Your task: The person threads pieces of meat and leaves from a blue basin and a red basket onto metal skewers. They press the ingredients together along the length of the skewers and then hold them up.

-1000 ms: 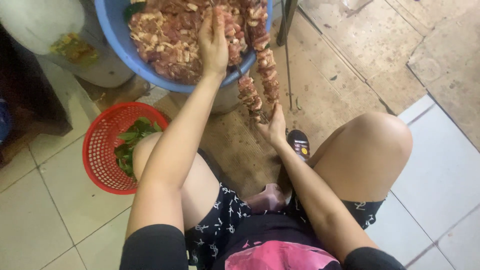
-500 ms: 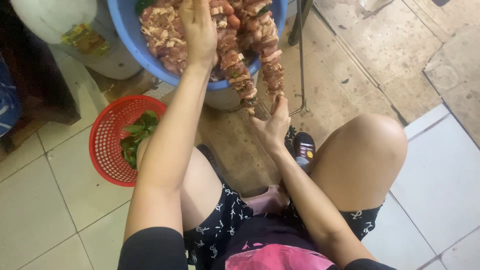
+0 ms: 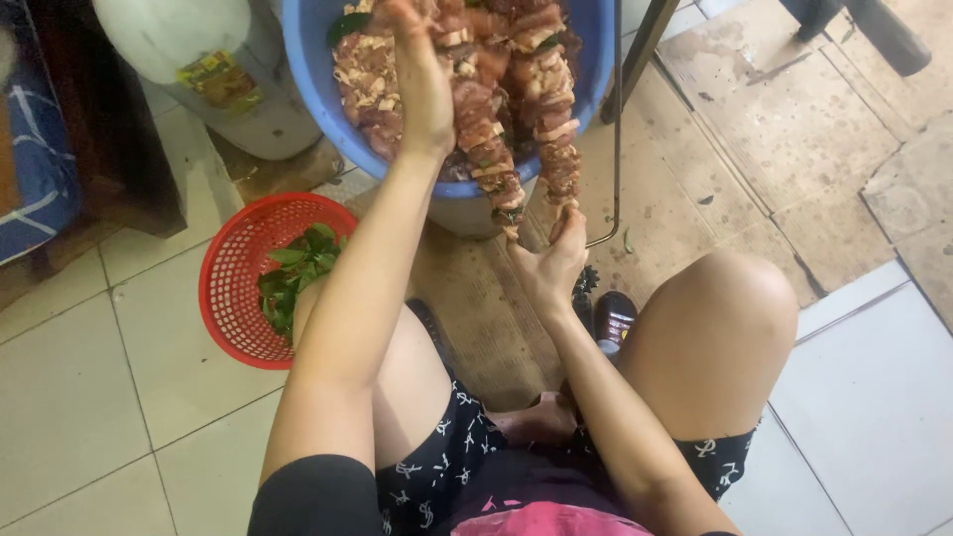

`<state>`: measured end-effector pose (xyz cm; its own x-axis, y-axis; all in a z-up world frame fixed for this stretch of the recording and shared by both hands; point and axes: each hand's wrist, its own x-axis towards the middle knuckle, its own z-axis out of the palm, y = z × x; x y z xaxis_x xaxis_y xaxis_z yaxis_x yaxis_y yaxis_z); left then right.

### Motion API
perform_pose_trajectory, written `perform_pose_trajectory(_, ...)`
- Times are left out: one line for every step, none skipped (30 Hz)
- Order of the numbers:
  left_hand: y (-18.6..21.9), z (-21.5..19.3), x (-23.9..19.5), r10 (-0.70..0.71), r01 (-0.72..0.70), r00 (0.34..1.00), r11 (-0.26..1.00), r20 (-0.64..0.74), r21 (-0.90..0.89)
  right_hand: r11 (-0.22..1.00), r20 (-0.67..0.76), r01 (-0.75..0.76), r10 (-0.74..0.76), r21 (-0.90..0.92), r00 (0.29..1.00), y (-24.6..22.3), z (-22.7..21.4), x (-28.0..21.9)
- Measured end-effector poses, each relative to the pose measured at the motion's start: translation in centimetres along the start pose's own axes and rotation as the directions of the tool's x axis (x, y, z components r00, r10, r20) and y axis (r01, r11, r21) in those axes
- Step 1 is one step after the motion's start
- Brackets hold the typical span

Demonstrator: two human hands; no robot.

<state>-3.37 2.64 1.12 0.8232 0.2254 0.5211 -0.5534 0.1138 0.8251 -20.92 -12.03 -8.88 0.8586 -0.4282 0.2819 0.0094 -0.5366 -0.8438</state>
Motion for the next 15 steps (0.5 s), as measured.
perform_pose_trajectory(-0.1,-0.2,-0.2,-0.016,0.016,1.0,1.0,-0.016,0.001,0.998,-0.027,0.055,-0.055,0.004,0.998,0.2,0.1,0.1)
perform_pose_trajectory(-0.4,-0.1,-0.6,-0.036,0.036,0.999,0.999,-0.018,0.002,0.998,-0.02,0.06,-0.06,-0.017,0.998,0.4,0.1,0.1)
perform_pose_trajectory(-0.6,0.0,-1.1,-0.045,0.046,0.999,0.999,-0.022,0.018,0.997,-0.012,0.063,-0.063,-0.036,0.998,0.8,0.0,0.1)
perform_pose_trajectory(-1.0,0.1,-1.3,-0.059,0.059,0.998,0.998,-0.024,0.031,0.996,-0.005,0.066,-0.067,-0.056,0.998,1.1,0.0,0.1)
perform_pose_trajectory(-1.4,0.2,-1.2,-0.057,0.059,0.998,0.997,-0.036,0.042,0.996,-0.004,0.066,-0.066,-0.061,0.998,1.3,0.0,0.1)
perform_pose_trajectory(-1.9,0.4,-1.0,-0.057,0.06,0.997,0.997,-0.052,0.052,0.996,-0.004,0.065,-0.065,-0.067,0.998,1.6,0.2,0.1)
perform_pose_trajectory(-2.4,0.6,-0.7,-0.06,0.064,0.996,0.996,-0.069,0.063,0.995,-0.002,0.063,-0.063,-0.075,0.998,2.0,0.1,0.1)
perform_pose_trajectory(-3.0,0.9,-0.2,-0.028,0.033,0.996,0.998,-0.09,0.061,0.992,-0.004,0.082,-0.083,-0.093,0.997,2.3,0.0,0.2)
perform_pose_trajectory(-3.5,1.1,-0.1,-0.003,0.01,0.994,0.998,-0.112,0.058,0.989,-0.002,0.099,-0.1,-0.111,0.995,2.6,-0.1,0.3)
perform_pose_trajectory(-4.0,1.4,0.2,0.038,-0.031,0.99,0.998,-0.133,0.054,0.985,0.001,0.116,-0.117,-0.129,0.993,2.7,-0.3,0.4)
perform_pose_trajectory(-4.4,1.5,0.5,0.022,-0.012,0.991,0.997,-0.13,0.08,0.983,0.0,0.124,-0.125,-0.134,0.992,2.9,-0.5,0.6)
perform_pose_trajectory(-4.7,1.6,0.7,0.006,0.007,0.992,0.994,-0.127,0.106,0.981,-0.001,0.132,-0.134,-0.139,0.991,3.1,-0.9,0.8)
perform_pose_trajectory(-4.9,1.6,0.7,-0.011,0.027,0.992,0.991,-0.123,0.133,0.98,-0.002,0.138,-0.14,-0.143,0.99,3.2,-1.2,1.0)
perform_pose_trajectory(-5.2,1.5,0.8,-0.075,0.075,0.997,0.996,-0.014,0.054,0.989,-0.03,0.114,-0.118,-0.097,0.993,3.3,-1.5,1.3)
perform_pose_trajectory(-5.4,1.4,1.1,-0.128,0.131,0.987,0.991,0.099,-0.023,0.994,-0.06,0.094,-0.097,-0.05,0.994,3.4,-1.8,1.9)
